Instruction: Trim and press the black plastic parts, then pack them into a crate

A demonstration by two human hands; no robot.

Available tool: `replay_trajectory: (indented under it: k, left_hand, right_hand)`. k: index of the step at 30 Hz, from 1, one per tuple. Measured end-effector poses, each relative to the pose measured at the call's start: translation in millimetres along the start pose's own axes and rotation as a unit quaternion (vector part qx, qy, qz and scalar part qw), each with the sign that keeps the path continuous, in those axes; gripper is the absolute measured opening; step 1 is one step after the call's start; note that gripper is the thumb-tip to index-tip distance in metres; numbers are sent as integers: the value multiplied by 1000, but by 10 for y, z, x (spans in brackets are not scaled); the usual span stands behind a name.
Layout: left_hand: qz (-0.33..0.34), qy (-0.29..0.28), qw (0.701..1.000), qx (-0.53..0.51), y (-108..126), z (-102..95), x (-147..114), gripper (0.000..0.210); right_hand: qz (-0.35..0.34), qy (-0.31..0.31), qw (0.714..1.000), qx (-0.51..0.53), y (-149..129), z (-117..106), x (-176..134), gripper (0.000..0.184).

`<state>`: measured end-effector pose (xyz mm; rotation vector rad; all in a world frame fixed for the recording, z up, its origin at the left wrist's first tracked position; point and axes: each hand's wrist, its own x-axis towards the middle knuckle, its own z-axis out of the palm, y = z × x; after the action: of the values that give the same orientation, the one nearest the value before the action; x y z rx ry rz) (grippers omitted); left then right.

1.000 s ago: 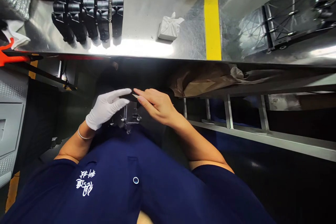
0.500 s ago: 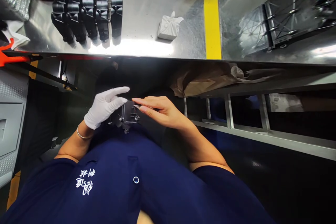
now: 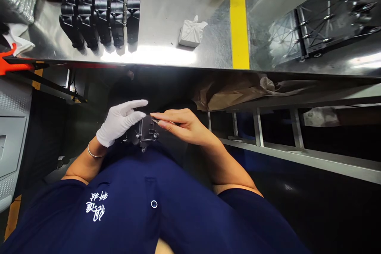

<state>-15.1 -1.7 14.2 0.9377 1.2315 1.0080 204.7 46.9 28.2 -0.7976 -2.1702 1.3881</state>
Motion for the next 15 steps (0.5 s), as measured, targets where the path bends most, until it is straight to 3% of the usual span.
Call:
replay_trajectory:
  k: [12, 15]
  left_hand:
    - [-3, 3, 1000, 6, -26, 6, -9, 48]
    - [14, 15, 1000, 22, -25, 16, -19, 46]
  right_hand:
    - [70, -3, 993, 98, -10, 24, 26, 28]
    - [102, 35, 990, 90, -13, 49, 26, 30]
